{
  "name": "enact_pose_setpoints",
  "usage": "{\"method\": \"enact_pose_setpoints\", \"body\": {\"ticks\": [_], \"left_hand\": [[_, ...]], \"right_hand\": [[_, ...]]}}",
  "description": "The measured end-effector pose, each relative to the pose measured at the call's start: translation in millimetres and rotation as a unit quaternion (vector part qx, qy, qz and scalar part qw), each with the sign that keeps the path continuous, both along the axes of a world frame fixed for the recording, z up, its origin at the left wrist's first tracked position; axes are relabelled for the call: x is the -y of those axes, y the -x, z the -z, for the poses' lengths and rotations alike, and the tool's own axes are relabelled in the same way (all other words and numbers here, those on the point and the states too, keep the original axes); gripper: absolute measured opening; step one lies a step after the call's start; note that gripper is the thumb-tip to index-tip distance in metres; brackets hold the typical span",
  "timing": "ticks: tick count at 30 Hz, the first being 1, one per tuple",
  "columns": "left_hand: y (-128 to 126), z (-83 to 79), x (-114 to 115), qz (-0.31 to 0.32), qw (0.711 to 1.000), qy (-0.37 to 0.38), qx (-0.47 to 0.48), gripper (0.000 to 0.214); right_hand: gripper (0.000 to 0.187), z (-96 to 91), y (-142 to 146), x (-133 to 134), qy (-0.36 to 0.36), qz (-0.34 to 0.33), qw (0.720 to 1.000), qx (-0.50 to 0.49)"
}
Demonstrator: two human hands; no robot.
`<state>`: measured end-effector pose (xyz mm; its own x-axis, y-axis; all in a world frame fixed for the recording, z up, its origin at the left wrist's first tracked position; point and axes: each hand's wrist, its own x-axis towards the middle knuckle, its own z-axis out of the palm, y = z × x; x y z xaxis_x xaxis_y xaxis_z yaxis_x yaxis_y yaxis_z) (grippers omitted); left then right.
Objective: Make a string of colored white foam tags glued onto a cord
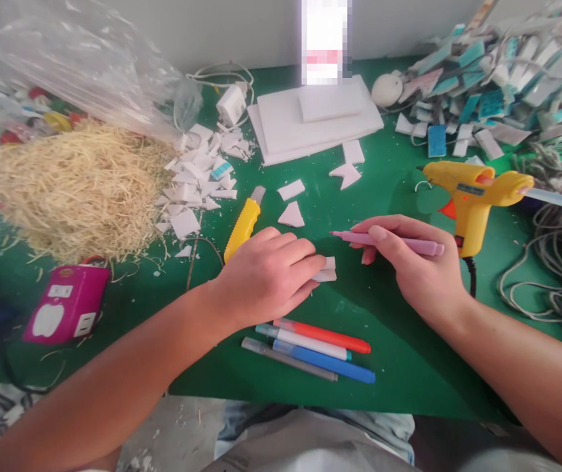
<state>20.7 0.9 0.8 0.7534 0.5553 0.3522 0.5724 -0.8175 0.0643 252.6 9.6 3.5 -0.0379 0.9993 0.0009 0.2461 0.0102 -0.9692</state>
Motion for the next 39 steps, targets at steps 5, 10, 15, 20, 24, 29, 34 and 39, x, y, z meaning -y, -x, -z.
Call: {"method": "enact_pose_setpoints", "body": {"ticks": [5, 10, 15, 20, 24, 29, 34, 39], "left_hand": [[1, -1.2, 0, 0.009, 1.0, 0.009, 0.008, 0.016], [0, -0.3, 1, 0.02, 1.0, 0.016, -0.004, 0.02], [-1, -0.2, 5, 0.056, 0.998, -0.014, -0.037, 0.027], [-1, -5.9, 10, 0.083, 0.995, 0.046, -0.017, 0.028], [1, -11.5, 10, 0.075, 0.988, 0.137, -0.004, 0.032], [6, -14.4, 7, 0.083, 0.977, 0.193, -0.035, 0.045], [7, -13.7, 7, 0.061, 0.986, 0.147, -0.052, 0.026], [7, -14.8, 6, 0.047, 0.993, 0.105, -0.032, 0.02]], "right_hand": [[0.02, -0.5, 0, 0, -0.003, 0.003, 1.0, -0.003], [0.024, 0.5, 1, 0, -0.001, 0.005, 1.0, -0.003], [0.021, 0.5, 1, 0, 0.0, 0.01, 1.0, -0.007], [0.021, -0.5, 1, 0, 0.003, 0.004, 1.0, -0.008], [0.022, 0.1, 1, -1, 0.002, 0.004, 1.0, -0.007], [0.023, 0.2, 1, 0, 0.0, 0.001, 1.0, -0.002], [0.019, 0.9, 1, 0, 0.001, 0.003, 1.0, -0.01], [0.021, 1.2, 1, -1, 0.008, 0.004, 1.0, -0.01]]}}
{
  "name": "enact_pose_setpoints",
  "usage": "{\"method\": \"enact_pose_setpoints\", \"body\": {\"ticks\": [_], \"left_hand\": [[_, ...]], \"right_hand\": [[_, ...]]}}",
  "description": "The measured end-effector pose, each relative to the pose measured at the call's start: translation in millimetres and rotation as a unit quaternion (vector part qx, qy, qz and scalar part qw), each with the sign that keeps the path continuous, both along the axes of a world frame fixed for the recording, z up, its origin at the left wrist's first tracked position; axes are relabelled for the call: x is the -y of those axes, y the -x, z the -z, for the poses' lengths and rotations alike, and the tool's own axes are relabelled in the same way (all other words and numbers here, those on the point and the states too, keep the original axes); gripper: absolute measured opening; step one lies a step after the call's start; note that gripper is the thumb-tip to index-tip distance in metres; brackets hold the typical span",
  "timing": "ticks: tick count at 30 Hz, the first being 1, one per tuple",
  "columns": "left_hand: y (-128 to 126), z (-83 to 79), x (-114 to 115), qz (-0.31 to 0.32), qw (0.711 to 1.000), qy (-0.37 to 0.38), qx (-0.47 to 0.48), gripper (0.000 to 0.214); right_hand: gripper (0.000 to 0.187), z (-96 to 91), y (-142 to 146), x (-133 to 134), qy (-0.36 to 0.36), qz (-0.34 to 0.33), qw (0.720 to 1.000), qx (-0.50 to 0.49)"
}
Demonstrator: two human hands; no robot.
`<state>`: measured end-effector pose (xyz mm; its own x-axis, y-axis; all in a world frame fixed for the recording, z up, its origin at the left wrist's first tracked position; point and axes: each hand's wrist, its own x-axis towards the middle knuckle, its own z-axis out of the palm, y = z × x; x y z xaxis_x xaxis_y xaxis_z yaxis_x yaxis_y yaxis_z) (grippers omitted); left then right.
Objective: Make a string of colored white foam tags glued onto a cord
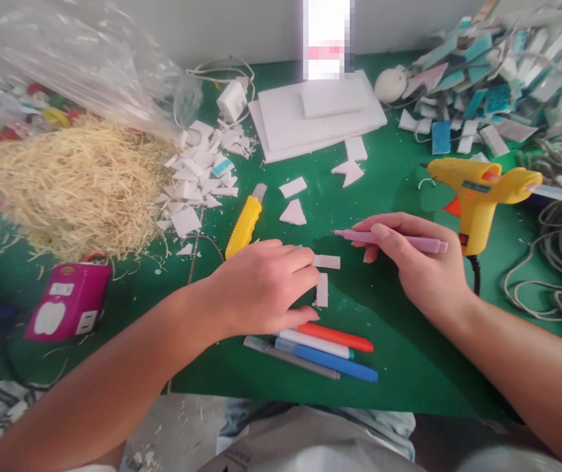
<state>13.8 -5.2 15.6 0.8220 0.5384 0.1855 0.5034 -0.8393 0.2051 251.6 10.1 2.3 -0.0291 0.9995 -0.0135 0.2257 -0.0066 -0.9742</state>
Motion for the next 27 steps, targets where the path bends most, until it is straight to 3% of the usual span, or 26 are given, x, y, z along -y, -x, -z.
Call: {"method": "enact_pose_setpoints", "body": {"ticks": [3, 6, 9, 16, 23, 27], "left_hand": [[-2, 0.8, 0, 0.014, 0.999, 0.002, 0.029, 0.016], [-4, 5.4, 0, 0.032, 0.999, 0.004, 0.033, 0.03], [-6, 11.1, 0, 0.038, 0.999, -0.001, 0.02, 0.023], [-10, 16.8, -1, -0.029, 0.996, -0.08, 0.036, 0.016], [-11, 25.5, -8, -0.067, 0.993, -0.085, 0.045, 0.036], [-12, 29.1, -11, -0.06, 0.993, -0.084, 0.053, 0.029]], "right_hand": [[0.021, -0.6, 0, 0, 0.001, -0.004, 1.0, -0.002], [0.017, -1.4, 0, 0, -0.003, -0.006, 1.0, -0.009], [0.014, -1.6, 1, 0, -0.005, -0.002, 1.0, -0.012], [0.018, -0.5, 0, 0, 0.002, -0.003, 1.0, -0.002], [0.017, -0.7, -1, 0, 0.006, -0.011, 1.0, -0.005], [0.017, -1.4, -1, 0, 0.004, -0.014, 1.0, 0.006]]}}
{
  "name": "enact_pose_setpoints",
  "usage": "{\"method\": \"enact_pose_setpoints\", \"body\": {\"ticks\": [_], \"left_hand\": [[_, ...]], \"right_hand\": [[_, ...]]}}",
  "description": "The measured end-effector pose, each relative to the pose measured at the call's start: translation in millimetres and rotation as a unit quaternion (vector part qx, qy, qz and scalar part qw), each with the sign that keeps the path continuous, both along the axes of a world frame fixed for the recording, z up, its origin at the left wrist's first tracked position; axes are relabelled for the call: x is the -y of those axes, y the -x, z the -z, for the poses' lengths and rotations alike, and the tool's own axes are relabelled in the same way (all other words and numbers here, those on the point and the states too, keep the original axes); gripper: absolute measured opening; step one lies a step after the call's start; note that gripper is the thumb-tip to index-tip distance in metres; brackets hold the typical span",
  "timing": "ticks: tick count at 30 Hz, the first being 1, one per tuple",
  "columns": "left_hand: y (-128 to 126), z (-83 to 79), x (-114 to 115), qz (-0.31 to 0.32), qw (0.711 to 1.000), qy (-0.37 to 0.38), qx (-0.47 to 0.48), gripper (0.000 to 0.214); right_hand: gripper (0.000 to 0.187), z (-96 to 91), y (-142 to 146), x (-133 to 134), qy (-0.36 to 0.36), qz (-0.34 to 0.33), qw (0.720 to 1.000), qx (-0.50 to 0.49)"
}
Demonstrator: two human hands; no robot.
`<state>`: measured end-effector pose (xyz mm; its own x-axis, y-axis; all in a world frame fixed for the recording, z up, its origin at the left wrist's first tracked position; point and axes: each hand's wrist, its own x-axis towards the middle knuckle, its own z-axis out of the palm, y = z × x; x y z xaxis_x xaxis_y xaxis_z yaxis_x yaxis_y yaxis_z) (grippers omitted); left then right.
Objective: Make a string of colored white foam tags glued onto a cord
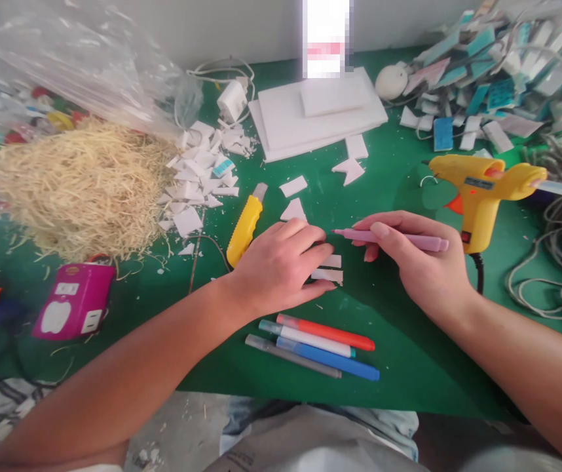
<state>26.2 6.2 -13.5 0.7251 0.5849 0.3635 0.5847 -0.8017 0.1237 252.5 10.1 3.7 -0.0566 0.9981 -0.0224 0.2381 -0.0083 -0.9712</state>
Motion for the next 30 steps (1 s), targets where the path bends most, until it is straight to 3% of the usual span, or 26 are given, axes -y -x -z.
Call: {"method": "enact_pose_setpoints", "body": {"ticks": [7, 13, 30], "left_hand": [[-1.0, -0.8, 0.8, -0.001, 1.0, 0.01, -0.001, 0.018], [1.1, -2.7, 0.7, -0.006, 1.0, 0.027, 0.006, 0.027], [0.0, 0.6, -0.1, -0.007, 0.999, 0.043, 0.019, 0.02]], "right_hand": [[0.015, 0.0, 1.8, 0.7, 0.002, 0.008, 1.0, -0.01], [0.018, 1.0, 1.1, 0.5, 0.001, 0.008, 1.0, -0.01], [0.026, 0.2, 1.1, 0.3, -0.012, 0.006, 1.0, 0.005]]}}
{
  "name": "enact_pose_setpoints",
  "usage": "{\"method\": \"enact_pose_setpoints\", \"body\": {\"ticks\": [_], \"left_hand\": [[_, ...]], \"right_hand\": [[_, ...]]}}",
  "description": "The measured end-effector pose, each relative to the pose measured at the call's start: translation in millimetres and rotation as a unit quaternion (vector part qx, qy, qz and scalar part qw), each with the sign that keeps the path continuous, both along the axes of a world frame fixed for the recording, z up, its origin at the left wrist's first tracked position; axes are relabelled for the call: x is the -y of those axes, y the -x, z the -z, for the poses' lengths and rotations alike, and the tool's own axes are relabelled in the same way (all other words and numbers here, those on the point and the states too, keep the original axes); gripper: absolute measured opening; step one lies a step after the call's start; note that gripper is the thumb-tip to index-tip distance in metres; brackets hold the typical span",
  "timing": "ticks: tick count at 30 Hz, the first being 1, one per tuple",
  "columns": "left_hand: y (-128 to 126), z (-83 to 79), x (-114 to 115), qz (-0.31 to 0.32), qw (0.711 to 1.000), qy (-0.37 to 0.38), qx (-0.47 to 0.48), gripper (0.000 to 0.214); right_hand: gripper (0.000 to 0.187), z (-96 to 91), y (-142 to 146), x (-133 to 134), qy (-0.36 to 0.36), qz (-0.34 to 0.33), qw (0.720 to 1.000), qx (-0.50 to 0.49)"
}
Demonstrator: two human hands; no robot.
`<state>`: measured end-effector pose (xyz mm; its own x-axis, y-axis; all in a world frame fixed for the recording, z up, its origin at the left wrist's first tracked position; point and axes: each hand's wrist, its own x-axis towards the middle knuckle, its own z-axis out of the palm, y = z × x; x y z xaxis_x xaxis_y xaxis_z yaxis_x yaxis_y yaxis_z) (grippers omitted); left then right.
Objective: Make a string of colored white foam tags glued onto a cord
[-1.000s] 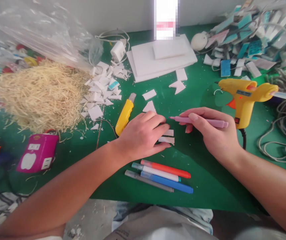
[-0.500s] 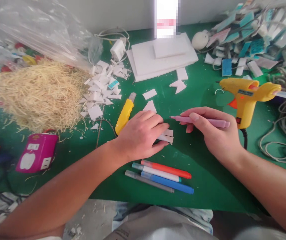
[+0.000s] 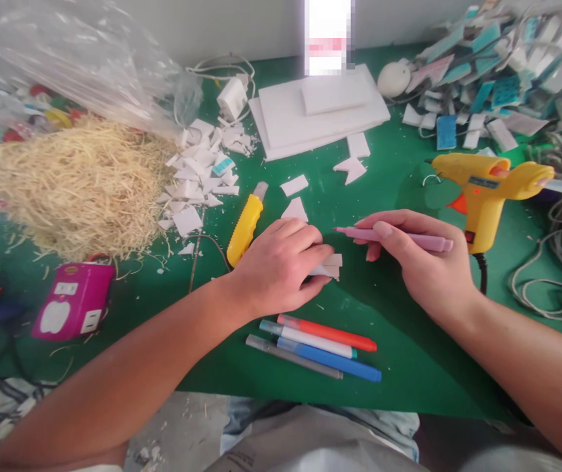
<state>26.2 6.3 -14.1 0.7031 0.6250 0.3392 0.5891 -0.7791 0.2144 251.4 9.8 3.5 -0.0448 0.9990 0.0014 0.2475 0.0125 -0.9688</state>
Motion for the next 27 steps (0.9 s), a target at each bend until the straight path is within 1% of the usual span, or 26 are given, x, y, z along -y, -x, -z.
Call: {"method": "enact_pose_setpoints", "body": {"ticks": [4, 10, 14, 20, 27], "left_hand": [[0.6, -1.5, -0.7, 0.008, 1.0, 0.007, -0.006, 0.024], [4.2, -7.2, -0.8, 0.015, 0.999, 0.036, -0.008, 0.024], [5.9, -7.8, -2.4, 0.021, 0.998, 0.054, -0.012, 0.024], [7.0, -5.7, -3.1, 0.021, 0.999, 0.05, -0.007, 0.023], [5.8, -4.2, -3.7, 0.022, 0.999, 0.025, -0.005, 0.021]], "right_hand": [[0.019, -1.7, 0.8, 0.1, 0.008, 0.002, 1.0, -0.011], [0.024, -1.0, 0.3, -0.1, 0.016, 0.005, 1.0, -0.006], [0.024, -0.2, -0.3, -0.1, 0.015, 0.004, 1.0, -0.003], [0.025, -0.1, -0.3, -0.2, 0.009, -0.001, 1.0, -0.003], [0.022, -0.1, -0.3, -0.2, 0.011, 0.001, 1.0, -0.005]]}}
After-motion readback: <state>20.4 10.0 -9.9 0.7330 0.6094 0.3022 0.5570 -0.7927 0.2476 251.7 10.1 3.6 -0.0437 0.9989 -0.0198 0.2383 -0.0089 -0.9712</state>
